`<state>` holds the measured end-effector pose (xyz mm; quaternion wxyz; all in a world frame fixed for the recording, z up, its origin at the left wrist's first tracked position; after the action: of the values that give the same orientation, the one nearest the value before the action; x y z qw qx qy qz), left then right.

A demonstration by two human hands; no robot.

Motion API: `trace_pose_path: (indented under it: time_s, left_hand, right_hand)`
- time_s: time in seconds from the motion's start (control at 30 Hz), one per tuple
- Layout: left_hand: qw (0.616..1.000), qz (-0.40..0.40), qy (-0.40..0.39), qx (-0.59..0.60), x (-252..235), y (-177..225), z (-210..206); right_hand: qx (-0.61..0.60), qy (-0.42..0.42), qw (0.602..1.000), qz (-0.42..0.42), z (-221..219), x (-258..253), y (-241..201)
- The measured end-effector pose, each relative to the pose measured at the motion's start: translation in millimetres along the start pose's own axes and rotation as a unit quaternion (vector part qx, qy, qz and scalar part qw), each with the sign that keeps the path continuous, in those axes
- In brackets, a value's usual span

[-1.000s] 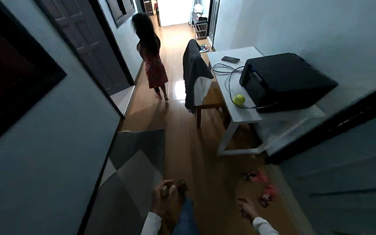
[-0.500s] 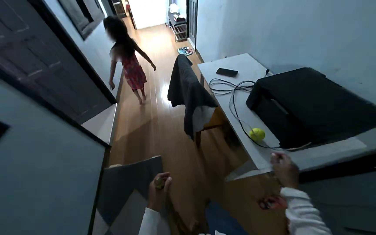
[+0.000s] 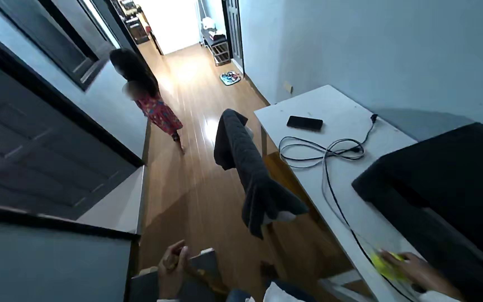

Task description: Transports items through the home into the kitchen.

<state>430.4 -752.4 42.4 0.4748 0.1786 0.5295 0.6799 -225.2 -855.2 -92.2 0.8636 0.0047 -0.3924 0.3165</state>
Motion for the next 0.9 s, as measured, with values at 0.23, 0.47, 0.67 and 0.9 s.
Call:
trace_pose_path:
  time_s: [0.23,0.47,0.67,0.9]
  left_hand:
    - [0.998,0.006,-0.052,-0.031,-117,-26,-41]
    - [0.994,0.034,-0.099,0.019,-256,-86,-63]
    - [0.990,0.027,-0.124,0.066,-398,-131,-39]
    - [0.989,0.015,-0.127,0.067,-529,-171,-15]
  right_hand:
    - [0.036,0.054,0.997,-0.030,26,9,-42]
    - [-0.058,0.239,0.969,-0.016,61,79,-166]
    - [-0.112,0.337,0.921,0.160,58,142,-349]
    - [-0.055,0.323,0.909,0.259,59,140,-535]
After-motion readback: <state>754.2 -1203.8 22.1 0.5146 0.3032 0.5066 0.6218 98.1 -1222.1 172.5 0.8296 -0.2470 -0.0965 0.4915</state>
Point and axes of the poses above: each hand's wrist, its own x-axis away from the middle knuckle, its own z-axis out of the back of the hand, y = z × x, the point moved 9 cm from there along -x, towards the middle knuckle, and after that the axes turned 11 degrees about -z, right-handed, at the moved point
